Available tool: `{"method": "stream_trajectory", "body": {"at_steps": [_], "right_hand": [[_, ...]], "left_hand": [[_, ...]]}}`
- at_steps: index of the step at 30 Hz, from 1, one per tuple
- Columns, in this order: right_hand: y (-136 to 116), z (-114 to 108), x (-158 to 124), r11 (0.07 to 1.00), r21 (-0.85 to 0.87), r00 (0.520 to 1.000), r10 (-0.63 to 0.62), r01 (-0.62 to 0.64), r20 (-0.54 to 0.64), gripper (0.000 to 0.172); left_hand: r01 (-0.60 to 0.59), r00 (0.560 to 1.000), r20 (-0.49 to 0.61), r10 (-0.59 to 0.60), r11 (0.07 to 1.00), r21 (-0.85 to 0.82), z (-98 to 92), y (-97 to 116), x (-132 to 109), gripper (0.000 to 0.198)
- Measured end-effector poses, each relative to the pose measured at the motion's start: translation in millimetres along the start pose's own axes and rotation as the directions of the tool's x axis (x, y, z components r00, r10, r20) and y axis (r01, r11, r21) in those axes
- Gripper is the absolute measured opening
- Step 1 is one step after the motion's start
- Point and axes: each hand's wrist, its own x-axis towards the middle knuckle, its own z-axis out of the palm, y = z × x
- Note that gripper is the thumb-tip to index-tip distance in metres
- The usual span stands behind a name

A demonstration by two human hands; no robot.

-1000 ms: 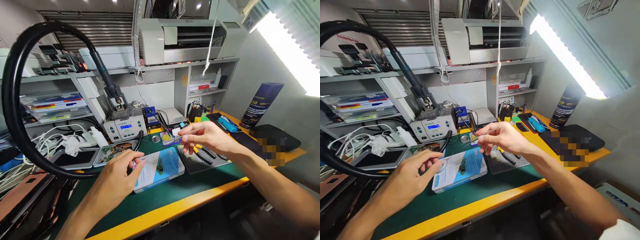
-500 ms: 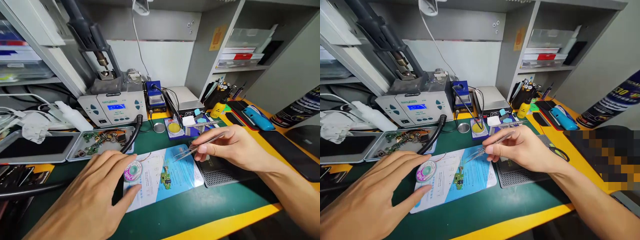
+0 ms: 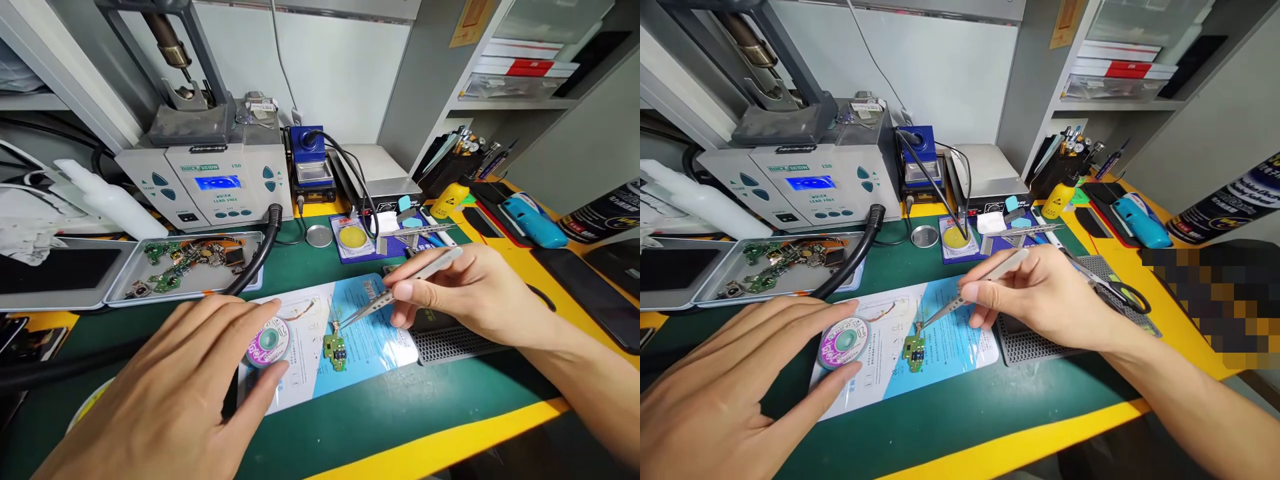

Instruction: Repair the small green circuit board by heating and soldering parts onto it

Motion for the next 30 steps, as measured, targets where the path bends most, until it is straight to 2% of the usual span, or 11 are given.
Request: {"method": "stream_trajectory", "body": {"at_steps": [3, 9, 16, 30], "right_hand": [[2.0, 2.3, 1.0, 0.991, 0.111, 0.997, 0.072, -0.07, -0.015, 0.021], [2.3, 8.6, 1.9, 0.971, 0.2, 0.988, 0.145, -0.133, -0.044, 0.028], [3.7, 8.3, 1.8, 0.967, 0.198, 0.983, 0.175, -0.16, -0.061, 0.031], [8.0, 10.8, 2.3, 0.963, 0.212, 0.983, 0.181, -0.169, -0.038, 0.03]], "left_hand": [[-0.046, 0.999, 0.014, 0.045, 0.995, 0.087, -0.2, -0.2, 1.2, 0.041], [-0.077, 0.997, 0.007, 0.077, 0.991, 0.114, -0.5, 2.0, 3.1, 0.037], [-0.106, 0.994, 0.002, 0.107, 0.986, 0.126, -1.2, 2.9, 4.4, 0.036], [-0.095, 0.995, 0.013, 0.094, 0.99, 0.105, -1.2, 2.7, 6.2, 0.039]]}}
